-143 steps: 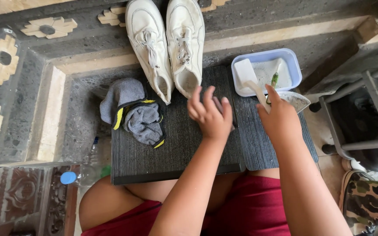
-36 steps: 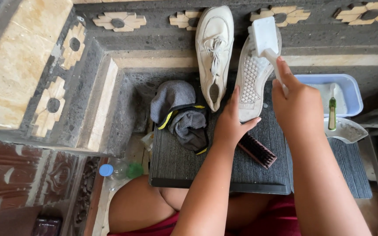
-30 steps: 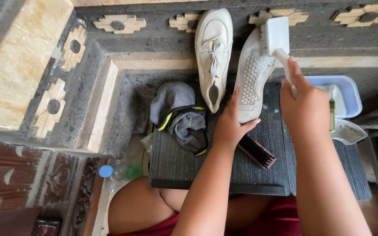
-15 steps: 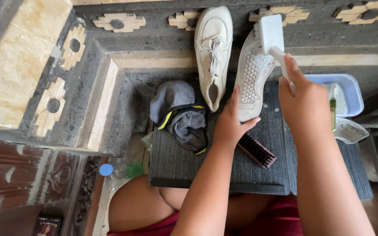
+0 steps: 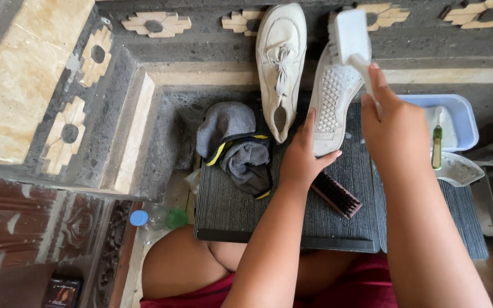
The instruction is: The person cleans a pair of white canvas shoes using a cloth, a small brush, and a larger brush with soapy water. They wipe the shoes, scrub the soles and uppers, and apply soap to the soles with the larger brush.
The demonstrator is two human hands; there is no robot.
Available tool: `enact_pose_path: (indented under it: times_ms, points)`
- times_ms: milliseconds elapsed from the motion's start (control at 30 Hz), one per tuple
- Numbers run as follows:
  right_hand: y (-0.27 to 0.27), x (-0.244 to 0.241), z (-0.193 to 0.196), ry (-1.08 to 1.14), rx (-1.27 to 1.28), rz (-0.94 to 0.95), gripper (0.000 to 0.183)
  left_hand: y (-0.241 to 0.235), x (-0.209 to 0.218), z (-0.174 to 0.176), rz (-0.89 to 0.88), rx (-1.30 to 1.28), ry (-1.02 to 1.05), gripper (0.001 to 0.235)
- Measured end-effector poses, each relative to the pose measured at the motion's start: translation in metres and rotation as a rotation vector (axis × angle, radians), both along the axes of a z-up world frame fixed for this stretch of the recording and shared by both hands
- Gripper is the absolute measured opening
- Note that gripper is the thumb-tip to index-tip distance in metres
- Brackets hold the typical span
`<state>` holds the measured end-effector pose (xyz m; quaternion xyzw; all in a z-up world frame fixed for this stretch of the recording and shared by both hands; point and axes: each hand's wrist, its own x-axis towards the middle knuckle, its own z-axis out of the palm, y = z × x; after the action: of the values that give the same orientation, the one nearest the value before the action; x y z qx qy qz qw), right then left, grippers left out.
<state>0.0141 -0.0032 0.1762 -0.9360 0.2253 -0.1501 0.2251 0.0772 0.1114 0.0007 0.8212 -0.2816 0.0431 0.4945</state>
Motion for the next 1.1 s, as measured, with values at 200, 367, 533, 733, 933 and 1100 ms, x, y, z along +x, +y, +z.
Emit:
enact_pose_path:
  times_ms: [200,367,533,733,933,1100]
  points:
    - [0.004,-0.006,0.003,-0.079,0.025,-0.026,0.051,0.001,0.0,-0.001,-0.01,-0.049,-0.065,0.11]
    - [-0.003,-0.006,-0.001,0.021,0.0,-0.07,0.055,0.0,0.0,-0.003,-0.01,-0.067,-0.058,0.11]
    - [-0.007,-0.013,-0.018,-0.245,-0.085,0.034,0.047,0.003,-0.002,0.004,0.009,-0.039,-0.034,0.111]
    - [0.001,-0.012,-0.004,-0.007,0.028,-0.074,0.055,0.0,0.001,0.006,0.03,-0.057,-0.024,0.111]
    - [-0.006,-0.018,-0.001,-0.004,0.047,-0.125,0.052,-0.003,0.002,0.007,0.069,-0.023,0.037,0.114]
    - [-0.011,-0.007,0.0,0.08,0.066,-0.153,0.055,-0.006,0.001,0.002,0.098,-0.026,0.058,0.114]
